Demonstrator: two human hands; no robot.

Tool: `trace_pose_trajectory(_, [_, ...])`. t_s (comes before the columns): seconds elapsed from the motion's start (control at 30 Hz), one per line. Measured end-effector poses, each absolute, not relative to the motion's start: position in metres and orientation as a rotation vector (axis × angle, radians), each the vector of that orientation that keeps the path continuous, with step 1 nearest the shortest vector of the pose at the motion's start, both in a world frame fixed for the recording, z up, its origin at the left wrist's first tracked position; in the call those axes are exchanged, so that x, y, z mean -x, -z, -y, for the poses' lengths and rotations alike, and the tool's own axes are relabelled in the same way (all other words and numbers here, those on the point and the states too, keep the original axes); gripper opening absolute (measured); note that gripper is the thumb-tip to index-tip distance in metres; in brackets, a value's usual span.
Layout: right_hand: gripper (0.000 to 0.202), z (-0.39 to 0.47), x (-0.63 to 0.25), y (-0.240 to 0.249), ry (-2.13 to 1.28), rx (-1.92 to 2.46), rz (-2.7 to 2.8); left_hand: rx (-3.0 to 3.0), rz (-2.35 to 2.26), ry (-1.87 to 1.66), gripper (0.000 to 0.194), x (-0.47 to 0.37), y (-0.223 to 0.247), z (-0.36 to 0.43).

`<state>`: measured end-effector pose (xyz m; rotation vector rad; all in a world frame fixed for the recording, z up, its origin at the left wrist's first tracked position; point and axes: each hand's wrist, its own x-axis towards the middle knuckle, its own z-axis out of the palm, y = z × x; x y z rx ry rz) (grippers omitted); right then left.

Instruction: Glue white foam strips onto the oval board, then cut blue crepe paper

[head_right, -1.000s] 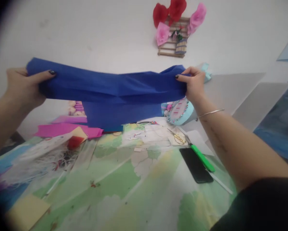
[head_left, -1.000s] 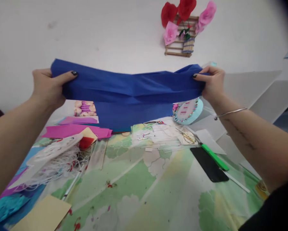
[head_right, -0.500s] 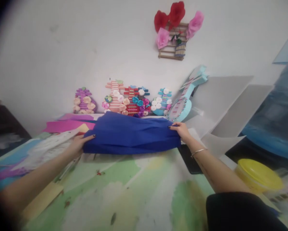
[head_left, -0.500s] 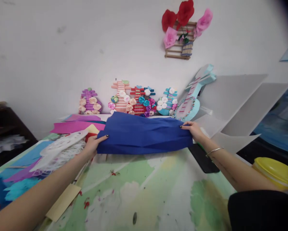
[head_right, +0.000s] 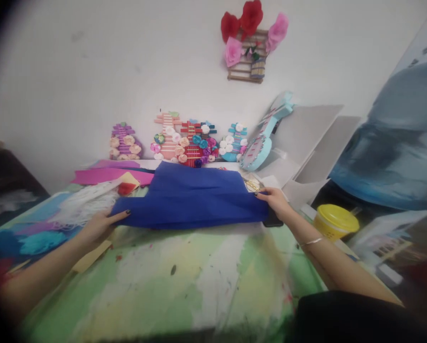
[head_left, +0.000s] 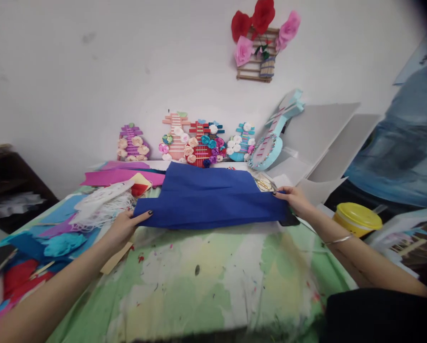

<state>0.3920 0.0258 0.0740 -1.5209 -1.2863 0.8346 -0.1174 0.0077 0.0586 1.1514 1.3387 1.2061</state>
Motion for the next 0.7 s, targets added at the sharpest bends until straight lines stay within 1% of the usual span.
trace_pose_trajectory(0.1, [0.032,0.006,-0.399,-0.067,-0.902,1.552,1.29,-1.085,-1.25,-1.155,0.038,0.119,-0.054,0.019])
trace_pose_trajectory(0.23, [0.03,0.039,-0.405,-0.046,-0.97,1.571,1.354,-1.081,-1.292,-1.064,0.039,0.125,-0.039,0.046])
trace_pose_trajectory(0.4, [0.027,0.059,-0.402,-0.027,-1.008,1.523,1.492,-1.239,-1.336,-0.981,0.041,0.132,-0.026,0.066])
trace_pose_trajectory(0.6, [0.03,0.08,-0.405,-0.045,-1.119,1.414,1.628,-1.339,-1.355,-1.037,0.038,0.139,-0.021,0.083])
trace_pose_trajectory(0.7, [0.024,0.097,-0.408,-0.059,-1.238,1.351,1.825,-1.448,-1.387,-1.018,0.032,0.147,-0.019,0.09])
